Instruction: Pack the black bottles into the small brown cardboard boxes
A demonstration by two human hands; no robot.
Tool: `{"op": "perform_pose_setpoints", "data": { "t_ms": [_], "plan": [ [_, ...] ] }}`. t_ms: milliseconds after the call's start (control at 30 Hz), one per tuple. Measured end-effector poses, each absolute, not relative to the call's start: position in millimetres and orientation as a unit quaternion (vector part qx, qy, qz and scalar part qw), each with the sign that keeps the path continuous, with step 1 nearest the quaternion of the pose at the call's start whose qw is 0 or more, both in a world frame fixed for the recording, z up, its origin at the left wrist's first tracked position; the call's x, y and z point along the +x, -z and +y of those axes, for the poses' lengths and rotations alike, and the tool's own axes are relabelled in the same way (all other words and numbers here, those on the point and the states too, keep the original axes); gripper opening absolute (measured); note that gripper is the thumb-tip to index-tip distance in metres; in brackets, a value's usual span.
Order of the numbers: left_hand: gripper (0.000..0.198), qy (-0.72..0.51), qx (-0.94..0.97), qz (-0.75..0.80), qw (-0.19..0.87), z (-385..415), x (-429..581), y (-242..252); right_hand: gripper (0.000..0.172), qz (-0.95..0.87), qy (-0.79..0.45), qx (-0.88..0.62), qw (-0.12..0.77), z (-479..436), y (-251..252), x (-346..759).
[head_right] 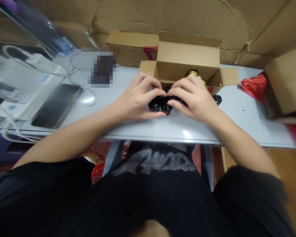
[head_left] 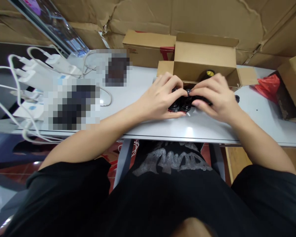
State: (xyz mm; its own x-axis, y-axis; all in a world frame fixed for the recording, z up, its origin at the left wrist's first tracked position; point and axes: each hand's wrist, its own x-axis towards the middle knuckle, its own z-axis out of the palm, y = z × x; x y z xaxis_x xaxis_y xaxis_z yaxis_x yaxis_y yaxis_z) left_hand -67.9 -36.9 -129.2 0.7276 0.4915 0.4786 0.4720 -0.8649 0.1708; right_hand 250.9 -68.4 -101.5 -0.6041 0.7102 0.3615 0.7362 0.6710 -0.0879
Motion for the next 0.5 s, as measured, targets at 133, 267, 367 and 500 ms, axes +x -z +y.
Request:
{"op": "perform_pose_setpoints", "data": {
  "t_ms": [133,267,367,500],
  "plan": [
    [0.053,-0.263,0.948,0.176,-0.035,-36,-65,137,0.054,-0.845,0.108,-0.475,0.22,-54,87,273],
    [0.059,-0.254,0.945,0.205,0.008,-34,-63,143,0.062,-0.842,0.104,-0.497,0.181,-43,84,286],
    [0.059,-0.253,0.941,0.223,0.017,-33,-64,145,0.06,-0.85,0.072,-0.506,0.125,-43,83,285],
    [0.059,-0.253,0.941,0.226,0.022,-32,-68,140,0.063,-0.87,0.054,-0.473,0.131,-48,81,281]
  ]
}}
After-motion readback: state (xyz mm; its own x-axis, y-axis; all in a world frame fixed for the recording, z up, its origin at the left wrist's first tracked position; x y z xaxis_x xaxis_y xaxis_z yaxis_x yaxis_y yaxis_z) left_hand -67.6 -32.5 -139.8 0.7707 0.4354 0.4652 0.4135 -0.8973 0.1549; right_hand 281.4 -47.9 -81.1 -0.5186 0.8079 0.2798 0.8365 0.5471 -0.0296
